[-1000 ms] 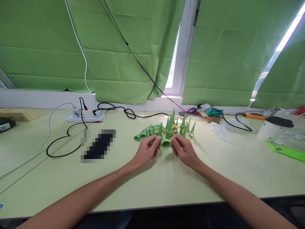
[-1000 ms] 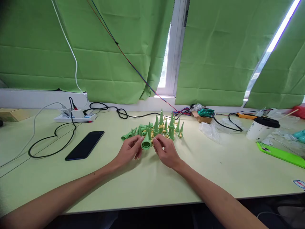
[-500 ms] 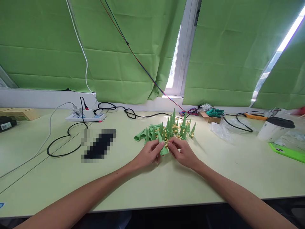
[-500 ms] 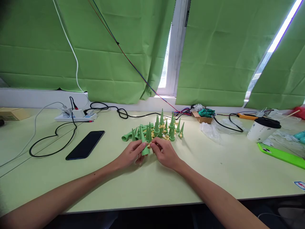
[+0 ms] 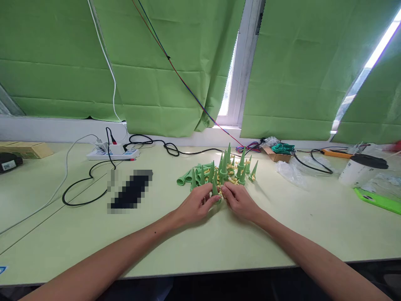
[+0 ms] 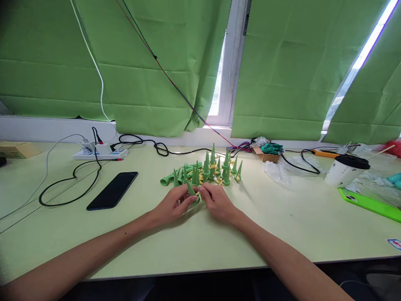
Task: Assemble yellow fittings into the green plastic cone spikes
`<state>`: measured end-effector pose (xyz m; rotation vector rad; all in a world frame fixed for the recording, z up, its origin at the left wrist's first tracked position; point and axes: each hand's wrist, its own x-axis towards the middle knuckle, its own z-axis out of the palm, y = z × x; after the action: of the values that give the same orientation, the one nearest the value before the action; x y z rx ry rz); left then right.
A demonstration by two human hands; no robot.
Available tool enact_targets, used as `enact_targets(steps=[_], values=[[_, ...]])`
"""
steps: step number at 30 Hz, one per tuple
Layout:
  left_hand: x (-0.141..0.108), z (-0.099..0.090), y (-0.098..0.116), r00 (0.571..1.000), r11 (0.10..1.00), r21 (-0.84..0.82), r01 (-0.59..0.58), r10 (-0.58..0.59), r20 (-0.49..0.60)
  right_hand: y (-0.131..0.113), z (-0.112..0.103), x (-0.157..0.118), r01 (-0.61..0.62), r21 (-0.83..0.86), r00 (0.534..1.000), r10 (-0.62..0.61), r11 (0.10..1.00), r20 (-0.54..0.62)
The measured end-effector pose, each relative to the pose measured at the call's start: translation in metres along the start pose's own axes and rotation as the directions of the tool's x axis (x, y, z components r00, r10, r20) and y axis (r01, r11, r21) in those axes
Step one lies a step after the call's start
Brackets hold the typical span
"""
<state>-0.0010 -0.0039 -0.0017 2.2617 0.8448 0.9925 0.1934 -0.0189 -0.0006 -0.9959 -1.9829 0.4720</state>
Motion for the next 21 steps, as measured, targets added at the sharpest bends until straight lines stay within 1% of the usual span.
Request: enact_targets(steps=[4,8,10,13,16,18,19,20,21], values=[[0.0,0.0,0.0,1.0,1.0,0.008,-0.025,0.025,-0.005,0.001,0.0,0.0,-0.021,-0.001,1.0,0.021,1.0,0.012],[0.0,0.003,-0.002,1.0,0.998,0.06,-0.01,0.011,-0.021,-0.001,0.001,-0.001,-0.059,0.062,0.998,0.059,0.996,0.002],[0.0,0.004,-0.001,1.0,0.998,0.065,0.021,-0.02,-0.022,-0.001,0.002,-0.001,-0.074,0.119,0.997,0.077,0.99,-0.021],[0.0,0.003,0.003,0.998,0.998,0.026,0.049,-0.048,-0.04,0.002,0.005,-0.002,-0.076,0.207,0.993,0.094,0.975,-0.074],[0.0,0.003,0.006,0.989,0.997,-0.03,0.066,-0.069,-0.129,0.005,0.006,-0.002,-0.07,0.263,0.983,0.111,0.962,-0.147],[0.001,0.003,0.008,0.976,0.988,-0.091,0.121,-0.135,-0.172,0.005,0.005,-0.002,-0.069,0.292,0.974,0.127,0.954,-0.185],[0.001,0.004,0.009,0.969,0.976,-0.141,0.165,-0.187,-0.163,0.005,0.004,-0.002,-0.07,0.301,0.971,0.134,0.951,-0.198],[0.002,0.004,0.01,0.962,0.955,-0.203,0.215,-0.243,-0.127,0.004,0.003,-0.002,-0.071,0.303,0.969,0.138,0.95,-0.207],[0.002,0.005,0.011,0.952,0.923,-0.273,0.271,-0.298,-0.062,0.002,0.003,-0.002,-0.074,0.298,0.967,0.141,0.952,-0.211]])
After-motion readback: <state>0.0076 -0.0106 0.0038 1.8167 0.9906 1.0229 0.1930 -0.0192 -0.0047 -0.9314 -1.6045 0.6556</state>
